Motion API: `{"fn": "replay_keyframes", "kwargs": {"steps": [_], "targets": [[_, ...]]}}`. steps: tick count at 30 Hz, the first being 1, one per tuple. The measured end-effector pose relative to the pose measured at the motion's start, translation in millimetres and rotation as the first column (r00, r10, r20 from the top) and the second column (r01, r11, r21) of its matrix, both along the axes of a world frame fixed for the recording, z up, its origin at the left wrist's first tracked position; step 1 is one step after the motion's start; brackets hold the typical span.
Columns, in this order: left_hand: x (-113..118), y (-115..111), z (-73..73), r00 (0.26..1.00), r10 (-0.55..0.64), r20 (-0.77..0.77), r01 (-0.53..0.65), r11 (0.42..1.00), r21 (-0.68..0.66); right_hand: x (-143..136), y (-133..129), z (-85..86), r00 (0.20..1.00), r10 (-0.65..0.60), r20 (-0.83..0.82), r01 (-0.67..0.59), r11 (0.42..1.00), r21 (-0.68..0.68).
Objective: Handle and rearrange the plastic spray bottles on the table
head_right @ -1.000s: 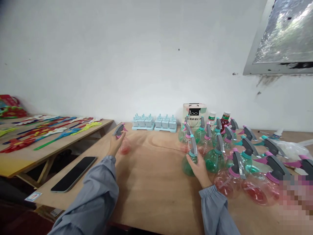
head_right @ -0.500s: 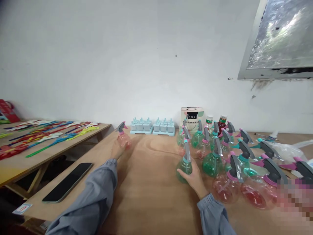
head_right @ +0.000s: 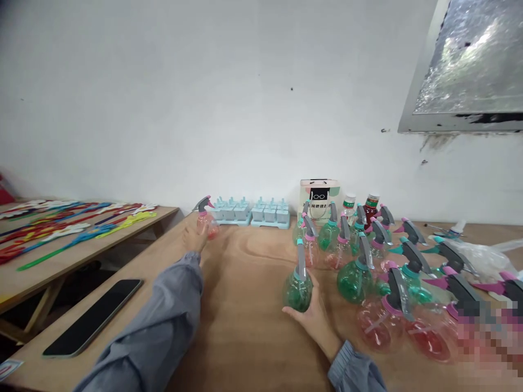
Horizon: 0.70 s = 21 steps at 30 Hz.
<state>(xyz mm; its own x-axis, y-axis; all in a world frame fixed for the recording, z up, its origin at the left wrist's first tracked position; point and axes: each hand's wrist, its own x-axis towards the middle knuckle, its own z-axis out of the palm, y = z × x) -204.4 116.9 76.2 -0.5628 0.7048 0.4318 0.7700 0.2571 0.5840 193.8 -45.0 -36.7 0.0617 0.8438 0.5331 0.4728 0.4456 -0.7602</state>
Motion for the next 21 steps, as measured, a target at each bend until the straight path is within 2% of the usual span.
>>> {"fn": "replay_keyframes", "kwargs": {"steps": [2, 3, 4, 5, 6, 7, 8, 9, 10, 12, 13, 14, 16, 18, 21], "targets": [[26.9, -23.9, -10.6, 0.995, -0.076, 0.062, 0.070, 0.993, 0.090, -7.4, -2.5, -1.2, 0.999, 0.043, 0.016, -0.043, 0.999, -0.007], [43.9, -38.9, -16.6, 0.959, -0.255, 0.126, 0.225, 0.951, 0.213, -11.8, -4.3, -1.2, 0.997, 0.069, 0.025, -0.068, 0.998, -0.012], [62.6, -55.3, -22.2, 0.856, -0.488, 0.171, 0.431, 0.856, 0.287, -16.3, -6.3, -0.7, 0.995, 0.094, 0.037, -0.094, 0.995, -0.017], [82.2, -72.3, -26.7, 0.706, -0.679, 0.201, 0.612, 0.728, 0.308, -20.4, -8.6, 0.2, 0.991, 0.120, 0.057, -0.119, 0.993, -0.019], [101.7, -88.9, -29.5, 0.535, -0.816, 0.219, 0.760, 0.578, 0.298, -23.8, -11.0, 1.4, 0.985, 0.146, 0.087, -0.145, 0.989, -0.019], [120.1, -104.4, -30.3, 0.364, -0.902, 0.234, 0.864, 0.421, 0.278, -26.1, -13.4, 2.8, 0.976, 0.179, 0.128, -0.178, 0.984, -0.017], [136.5, -117.9, -28.9, 0.233, -0.942, 0.242, 0.920, 0.294, 0.258, -27.2, -15.8, 4.5, 0.959, 0.219, 0.179, -0.219, 0.976, -0.018], [150.1, -129.1, -25.7, 0.165, -0.953, 0.253, 0.937, 0.231, 0.261, -27.1, -18.0, 6.3, 0.937, 0.261, 0.231, -0.263, 0.965, -0.021], [160.5, -137.8, -21.4, 0.117, -0.952, 0.284, 0.940, 0.198, 0.277, -26.0, -19.9, 8.4, 0.913, 0.300, 0.277, -0.306, 0.952, -0.023], [171.9, -148.1, -12.0, 0.065, -0.935, 0.348, 0.933, 0.180, 0.310, -21.8, -21.4, 13.8, 0.888, 0.333, 0.316, -0.353, 0.936, 0.006], [173.7, -150.5, -8.6, 0.057, -0.929, 0.366, 0.927, 0.185, 0.325, -19.4, -20.3, 17.4, 0.904, 0.310, 0.295, -0.336, 0.941, 0.043], [173.7, -151.7, -6.5, 0.055, -0.926, 0.374, 0.923, 0.191, 0.335, -17.1, -17.3, 21.5, 0.936, 0.255, 0.244, -0.283, 0.955, 0.089], [171.3, -152.2, -6.9, 0.079, -0.925, 0.372, 0.910, 0.219, 0.352, -13.7, -4.6, 30.7, 0.994, 0.074, 0.084, -0.088, 0.980, 0.177], [168.7, -152.0, -11.2, 0.141, -0.915, 0.378, 0.878, 0.292, 0.380, -12.0, 16.8, 38.8, 0.993, -0.114, -0.040, 0.120, 0.967, 0.227], [166.6, -152.3, -17.2, 0.225, -0.885, 0.408, 0.795, 0.409, 0.447, -11.2, 56.5, 43.2, 0.960, -0.277, -0.050, 0.279, 0.915, 0.291]]}}
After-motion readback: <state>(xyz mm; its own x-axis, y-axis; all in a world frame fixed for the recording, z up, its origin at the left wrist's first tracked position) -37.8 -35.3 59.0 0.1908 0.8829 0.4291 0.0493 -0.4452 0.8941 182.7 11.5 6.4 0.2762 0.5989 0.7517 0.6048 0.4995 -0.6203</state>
